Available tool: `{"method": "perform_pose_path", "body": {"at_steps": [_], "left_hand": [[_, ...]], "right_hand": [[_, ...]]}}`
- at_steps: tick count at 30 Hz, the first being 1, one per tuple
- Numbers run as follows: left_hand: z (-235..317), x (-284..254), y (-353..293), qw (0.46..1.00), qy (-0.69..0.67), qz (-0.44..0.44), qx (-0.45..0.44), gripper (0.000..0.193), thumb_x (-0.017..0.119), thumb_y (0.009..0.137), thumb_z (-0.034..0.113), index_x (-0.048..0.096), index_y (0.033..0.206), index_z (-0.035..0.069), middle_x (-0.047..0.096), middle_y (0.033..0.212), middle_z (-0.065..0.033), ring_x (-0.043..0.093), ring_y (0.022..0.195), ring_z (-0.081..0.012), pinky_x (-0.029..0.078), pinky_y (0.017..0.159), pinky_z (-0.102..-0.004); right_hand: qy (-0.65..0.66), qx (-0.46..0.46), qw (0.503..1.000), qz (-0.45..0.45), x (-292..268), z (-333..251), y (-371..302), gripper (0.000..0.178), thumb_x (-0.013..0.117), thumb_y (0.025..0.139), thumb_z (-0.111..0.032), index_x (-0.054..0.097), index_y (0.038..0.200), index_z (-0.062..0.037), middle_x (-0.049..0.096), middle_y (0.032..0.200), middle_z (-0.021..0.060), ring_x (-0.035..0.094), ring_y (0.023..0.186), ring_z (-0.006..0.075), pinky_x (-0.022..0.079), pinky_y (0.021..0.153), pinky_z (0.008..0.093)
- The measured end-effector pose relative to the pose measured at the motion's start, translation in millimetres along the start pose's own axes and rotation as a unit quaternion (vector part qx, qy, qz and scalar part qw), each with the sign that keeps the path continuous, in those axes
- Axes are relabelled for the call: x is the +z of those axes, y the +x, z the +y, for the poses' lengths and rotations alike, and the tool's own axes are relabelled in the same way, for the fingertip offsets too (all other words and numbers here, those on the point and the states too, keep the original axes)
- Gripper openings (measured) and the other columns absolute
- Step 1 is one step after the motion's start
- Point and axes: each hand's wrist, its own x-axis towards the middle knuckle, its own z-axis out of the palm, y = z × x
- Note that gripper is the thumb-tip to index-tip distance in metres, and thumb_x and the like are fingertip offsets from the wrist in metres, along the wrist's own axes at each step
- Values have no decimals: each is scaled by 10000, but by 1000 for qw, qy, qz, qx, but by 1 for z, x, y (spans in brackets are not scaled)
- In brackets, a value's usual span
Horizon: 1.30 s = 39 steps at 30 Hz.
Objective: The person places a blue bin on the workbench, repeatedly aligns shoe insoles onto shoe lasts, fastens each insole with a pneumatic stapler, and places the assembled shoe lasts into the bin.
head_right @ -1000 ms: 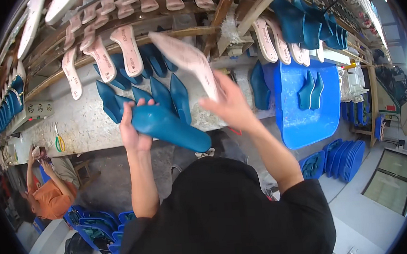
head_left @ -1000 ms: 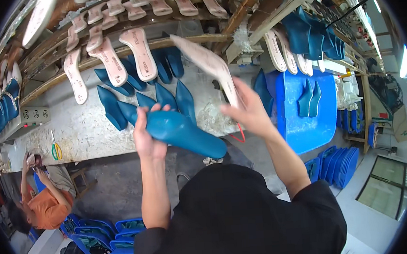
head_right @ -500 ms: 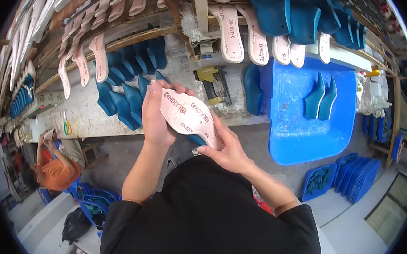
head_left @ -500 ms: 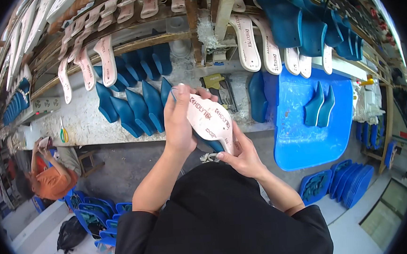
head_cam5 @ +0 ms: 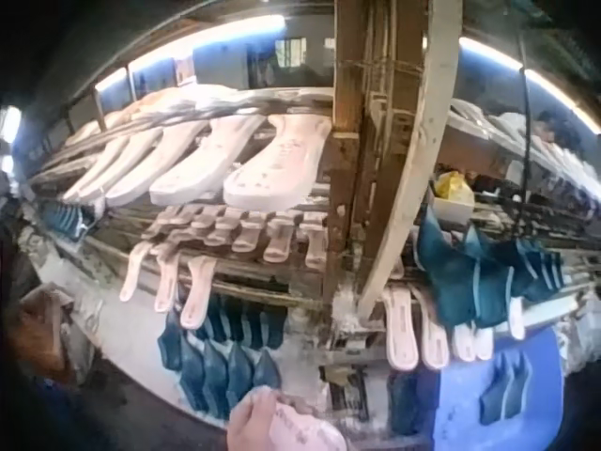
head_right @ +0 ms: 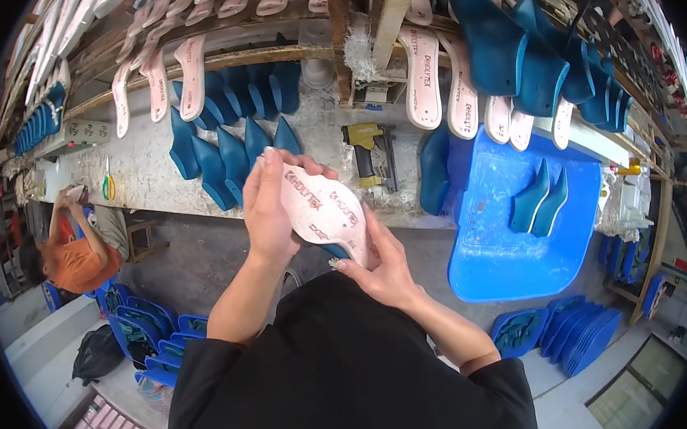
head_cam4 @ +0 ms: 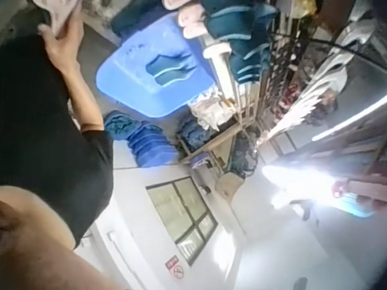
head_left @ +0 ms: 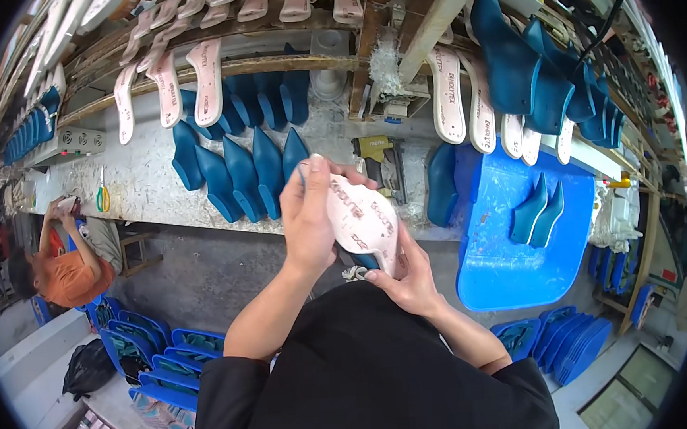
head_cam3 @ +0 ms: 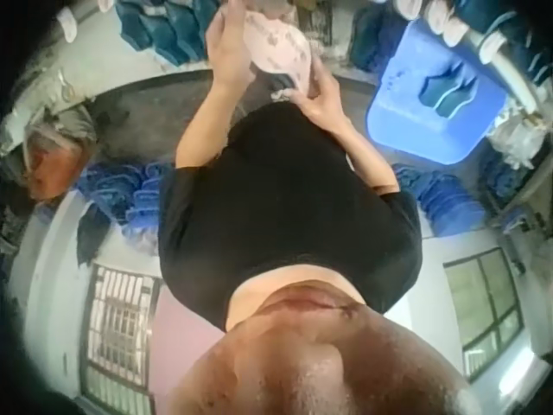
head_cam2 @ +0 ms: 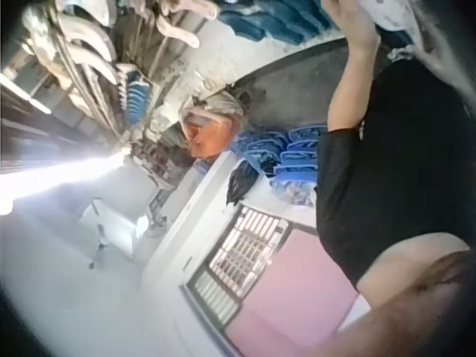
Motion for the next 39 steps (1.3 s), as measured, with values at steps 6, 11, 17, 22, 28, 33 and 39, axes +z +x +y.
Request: {"method": "perform_pose_path", "body": {"at_steps": [6,11,17,22,28,33,39], "left_hand": [[-1,-117,46,984,-87,151,-43,305,550,1056,326,577,936,47,660,892,-143,672,890,-330,557,887,-504],[9,-160,58,983,-71,160,-58,258,531,1065,306,550,957,73,667,919,-140,681,909,-351,550,914,-534],[27,-193,42,984,-67,157,-53,254,553,1055,299,567,957,65,673,939,-145,682,972,-361,542,939,-541],[37,-203,50,986,-20,163,-23,303,523,1068,305,554,949,28,673,885,-152,713,860,-334,592,797,-474],[31,-191,58,986,83,143,-28,331,536,1064,313,562,955,2,675,880,-149,726,841,-274,600,732,-386],[29,-210,62,986,99,120,-54,315,537,1063,308,564,956,13,677,873,-147,726,839,-271,602,731,-389],[37,-221,64,995,-8,65,-71,307,519,1068,305,564,943,28,683,877,-154,730,841,-310,608,748,-420]], "right_hand": [[112,164,979,43,-15,102,99,954,759,913,-283,157,1623,-75,535,1429,183,531,1294,258,451,1050,398],[-437,227,867,77,-11,231,211,1068,809,684,-588,413,1415,82,631,1213,342,634,1152,436,516,991,440],[-280,212,927,132,-14,213,207,450,713,764,-300,644,1067,26,720,950,189,710,852,321,553,769,414],[115,255,958,-58,33,26,137,270,678,814,-101,694,1060,9,587,650,20,507,550,87,407,545,260],[87,265,946,-165,91,-17,115,260,652,844,-112,685,1079,-5,621,778,-1,531,630,56,439,570,254],[65,274,948,-151,99,-2,117,260,658,833,-107,689,1074,-16,622,769,-2,532,612,65,435,551,266],[-126,355,925,50,0,144,182,465,690,817,-222,646,1218,9,664,802,96,632,662,187,507,613,350]]}}
